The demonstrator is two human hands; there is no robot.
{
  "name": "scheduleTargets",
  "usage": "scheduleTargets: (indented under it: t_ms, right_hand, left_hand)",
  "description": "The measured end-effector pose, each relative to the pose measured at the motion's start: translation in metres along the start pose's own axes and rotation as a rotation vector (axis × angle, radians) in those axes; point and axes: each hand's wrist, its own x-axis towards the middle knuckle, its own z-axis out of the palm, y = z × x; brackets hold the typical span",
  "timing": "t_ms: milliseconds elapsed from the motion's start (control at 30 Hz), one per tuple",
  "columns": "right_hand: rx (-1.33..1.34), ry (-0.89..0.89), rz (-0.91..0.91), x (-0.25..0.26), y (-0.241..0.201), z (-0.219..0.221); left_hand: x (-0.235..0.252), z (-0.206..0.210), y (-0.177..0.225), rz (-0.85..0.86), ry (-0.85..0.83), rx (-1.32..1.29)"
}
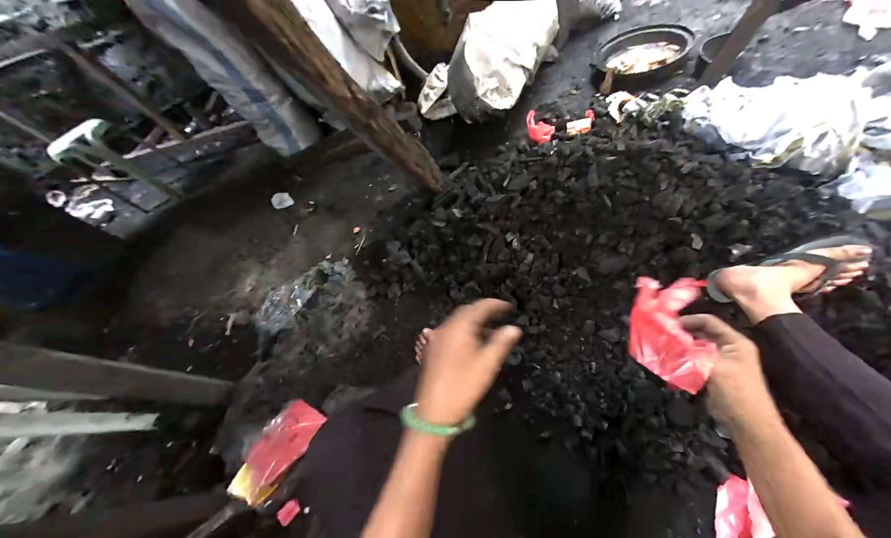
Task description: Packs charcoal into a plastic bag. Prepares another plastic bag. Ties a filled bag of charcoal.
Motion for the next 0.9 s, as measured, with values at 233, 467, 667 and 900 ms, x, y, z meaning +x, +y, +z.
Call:
scheduleTargets:
  t_ms: [233,467,667,900]
  right_hand:
    - [0.295,-0.283,0.209,-0.013,0.018,0.021]
    - [0.127,-0.051,0.456,-0.015,0.018,0.020]
    - [-0.550,-0.610,0.353,-0.004,0.009,0.019]
    - [0.574,-0.150,0.084,0.012,0.021,-0.020]
  left_hand:
    - [0.033,0.101,0.019,0.100,-0.638,-0.308]
    - [0.015,0.119,-0.007,-0.101,-0.650,-0.328]
    - [0.000,0.146,0.006,0.092,-0.572,0.132]
    - [0.009,0.116,-0.009,-0.198,-0.429,-0.434]
